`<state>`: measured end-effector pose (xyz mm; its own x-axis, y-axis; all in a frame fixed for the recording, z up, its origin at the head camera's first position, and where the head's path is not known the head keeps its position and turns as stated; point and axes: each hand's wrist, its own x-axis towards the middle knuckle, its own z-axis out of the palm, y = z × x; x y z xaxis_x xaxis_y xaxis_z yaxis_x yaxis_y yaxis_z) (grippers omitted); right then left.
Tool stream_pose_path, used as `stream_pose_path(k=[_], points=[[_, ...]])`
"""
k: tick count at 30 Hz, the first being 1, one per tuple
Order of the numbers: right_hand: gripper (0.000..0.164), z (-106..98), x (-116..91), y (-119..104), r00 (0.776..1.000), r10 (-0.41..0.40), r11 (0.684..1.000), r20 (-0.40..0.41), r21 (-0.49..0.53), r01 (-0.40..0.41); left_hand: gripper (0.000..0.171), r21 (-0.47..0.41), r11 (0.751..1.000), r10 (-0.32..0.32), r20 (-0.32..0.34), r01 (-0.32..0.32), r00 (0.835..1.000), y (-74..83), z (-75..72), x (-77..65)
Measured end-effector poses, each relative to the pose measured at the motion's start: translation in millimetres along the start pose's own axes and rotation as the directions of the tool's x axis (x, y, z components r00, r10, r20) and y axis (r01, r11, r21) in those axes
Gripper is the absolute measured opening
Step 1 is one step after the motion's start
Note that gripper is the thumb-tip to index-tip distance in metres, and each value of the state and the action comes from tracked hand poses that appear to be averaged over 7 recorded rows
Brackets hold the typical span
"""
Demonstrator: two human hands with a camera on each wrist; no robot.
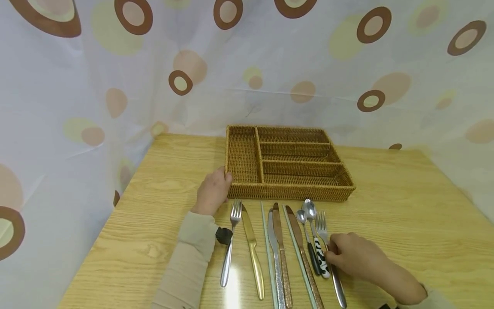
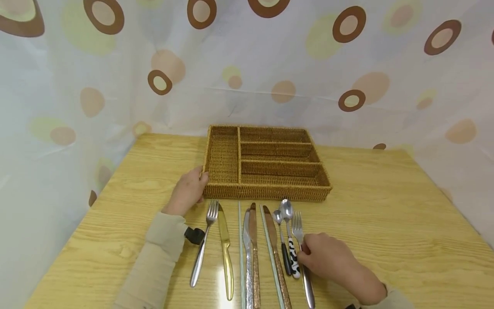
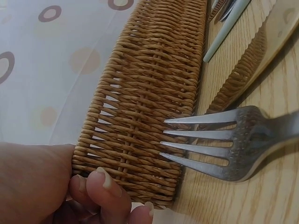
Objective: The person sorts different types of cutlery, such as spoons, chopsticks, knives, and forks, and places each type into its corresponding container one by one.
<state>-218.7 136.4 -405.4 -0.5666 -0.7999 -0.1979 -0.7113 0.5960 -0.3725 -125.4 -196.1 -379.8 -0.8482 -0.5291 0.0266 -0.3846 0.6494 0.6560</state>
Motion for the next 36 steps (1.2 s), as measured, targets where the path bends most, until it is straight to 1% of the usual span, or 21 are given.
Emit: stream_pose_path(k=[4,10,14,20,26,33,36], points=[[0.018,1.6,0.3,-0.5,0.999,0.028,1.000,-0.024,0.000,-0.028,0.047,0.005,1.000,-0.001,0.001,0.001,1.000,0.3,-0.8,0.1],[0.024,3.7,1.8,1.9,0.999,0.032,0.999,-0.044,0.011,-0.031,0.047,0.010,1.000,-0.005,0.003,0.005,1.000,-0.5,-1.5,0.2],[0.029,4.8,3.6,4.7,0.998,0.035,0.999,-0.043,0.011,-0.035,0.047,0.019,1.000,-0.008,0.001,0.008,1.000,-0.9,-2.1,-0.3],[0.029,6.3,2.9,8.7,0.999,0.041,0.999,-0.025,0.015,-0.041,0.047,0.028,0.999,-0.019,0.015,0.018,1.000,-0.6,-1.5,-0.3],[0.032,5.1,-0.4,10.9,1.000,0.020,0.999,-0.023,0.035,-0.019,0.045,0.027,1.000,-0.010,0.012,0.010,1.000,1.1,-1.1,0.4],[0.020,-0.7,-2.9,9.9,0.998,0.043,0.999,-0.041,0.011,-0.043,0.042,0.026,1.000,-0.005,0.009,0.005,1.000,2.9,-1.0,0.8],[0.018,-4.6,-2.1,8.8,0.998,0.037,0.999,-0.047,-0.005,-0.038,0.041,0.031,1.000,0.005,0.000,-0.005,1.000,3.5,-2.2,-0.4]])
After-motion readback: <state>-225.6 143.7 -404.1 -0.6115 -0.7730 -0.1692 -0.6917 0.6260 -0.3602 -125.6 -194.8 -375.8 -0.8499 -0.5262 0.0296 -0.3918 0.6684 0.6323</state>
